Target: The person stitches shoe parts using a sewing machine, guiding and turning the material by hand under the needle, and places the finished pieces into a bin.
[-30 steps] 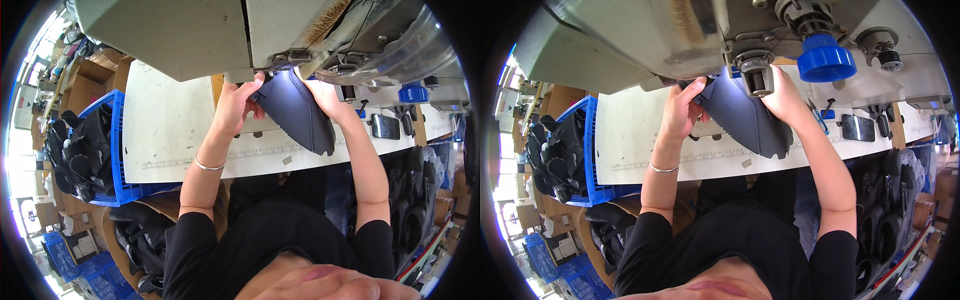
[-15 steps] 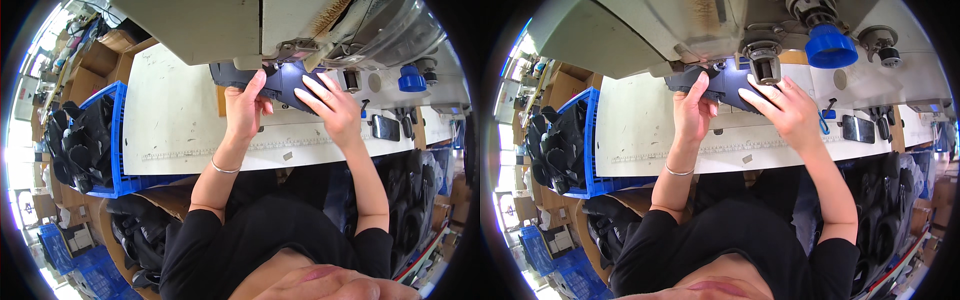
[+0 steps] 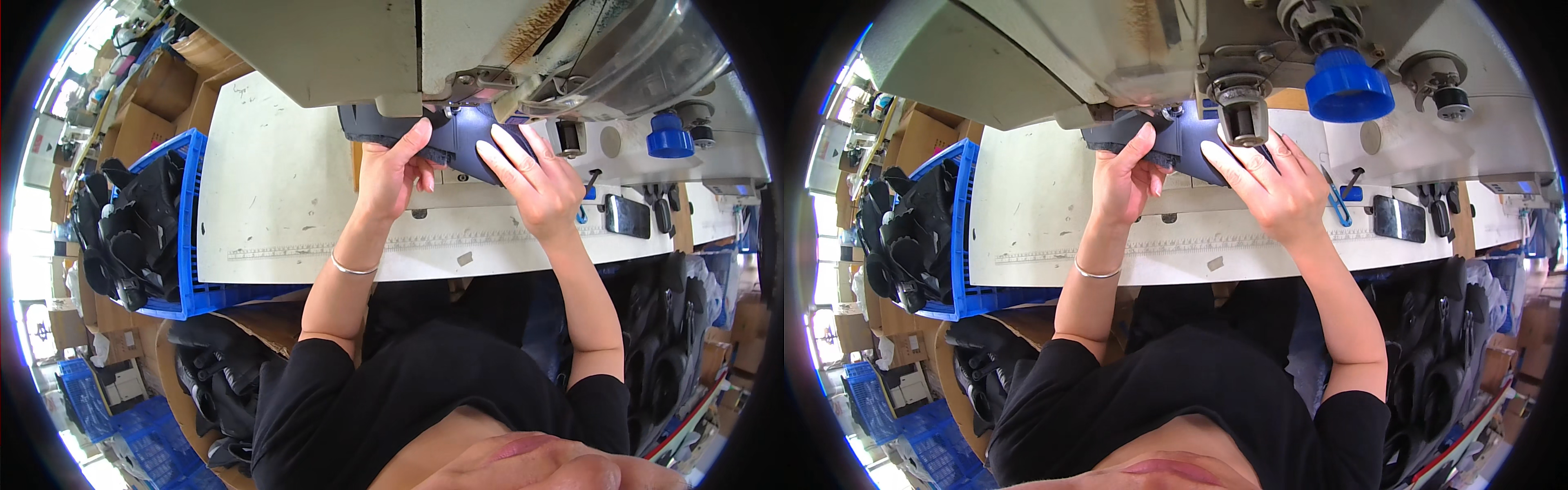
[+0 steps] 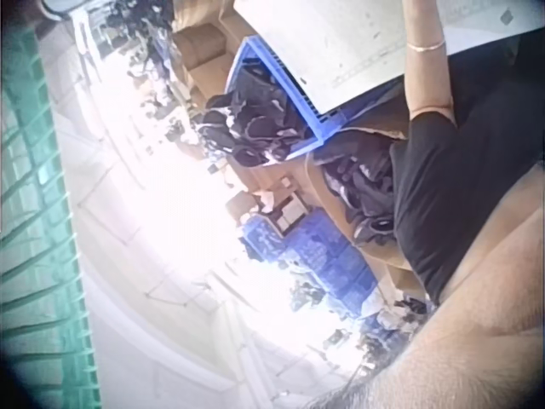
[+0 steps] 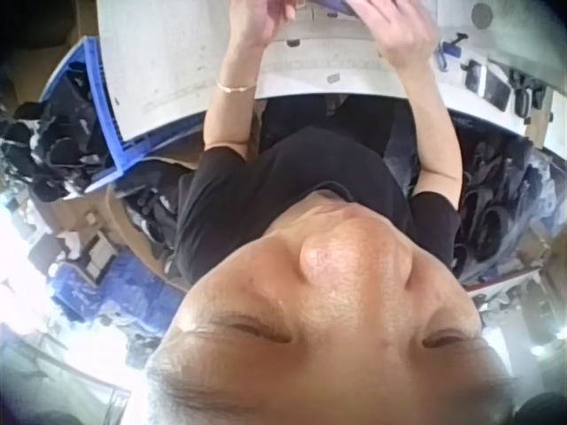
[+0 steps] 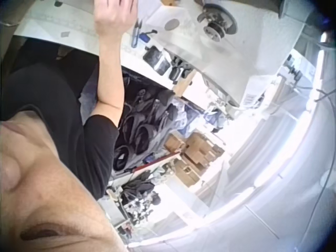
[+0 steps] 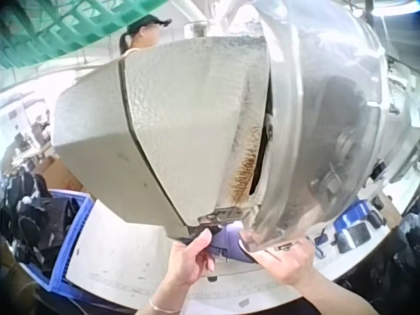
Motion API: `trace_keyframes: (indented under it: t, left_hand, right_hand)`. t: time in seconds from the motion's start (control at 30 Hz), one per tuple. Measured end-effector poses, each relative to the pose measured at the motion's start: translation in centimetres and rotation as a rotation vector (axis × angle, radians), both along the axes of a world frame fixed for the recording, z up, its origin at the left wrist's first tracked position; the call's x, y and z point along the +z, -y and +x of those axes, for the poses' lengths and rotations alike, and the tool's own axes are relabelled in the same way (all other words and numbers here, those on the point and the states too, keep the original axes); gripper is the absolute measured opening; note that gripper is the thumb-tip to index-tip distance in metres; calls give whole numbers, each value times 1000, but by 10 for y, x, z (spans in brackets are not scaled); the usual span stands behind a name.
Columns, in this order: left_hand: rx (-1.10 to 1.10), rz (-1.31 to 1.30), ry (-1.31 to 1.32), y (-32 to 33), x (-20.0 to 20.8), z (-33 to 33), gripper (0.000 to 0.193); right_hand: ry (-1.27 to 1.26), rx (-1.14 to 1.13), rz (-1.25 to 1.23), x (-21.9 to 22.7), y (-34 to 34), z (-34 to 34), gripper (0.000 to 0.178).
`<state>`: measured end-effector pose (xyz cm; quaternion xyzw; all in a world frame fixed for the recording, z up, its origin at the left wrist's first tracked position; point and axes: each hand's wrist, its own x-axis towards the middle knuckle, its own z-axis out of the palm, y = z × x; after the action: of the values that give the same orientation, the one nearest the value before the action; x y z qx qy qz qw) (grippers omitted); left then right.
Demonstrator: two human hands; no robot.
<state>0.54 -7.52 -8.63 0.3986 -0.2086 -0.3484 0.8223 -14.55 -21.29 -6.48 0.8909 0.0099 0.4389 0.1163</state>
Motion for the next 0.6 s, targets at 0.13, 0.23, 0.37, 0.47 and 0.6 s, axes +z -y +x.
trace_keyframes:
  t: [0.13,0.23,0.37,0.47,0.6]
  left_hand:
    - [31,2,3,-1,1,-1,15]
    - [8,10,7,-1,3,1,15]
    - [33,64,19,-1,4,3,16]
    - [75,91,43,0,4,2,15]
    - [143,157,13,1,2,0,14]
  right_hand:
    - [-4,18,9,4,-1,1,37]
    - [-4,8,3,5,-3,2,38]
    - [-28,-2,-3,7,-5,1,30]
    - [-35,13,-12,9,1,4,31]
    - [-73,20,1,9,11,6,36]
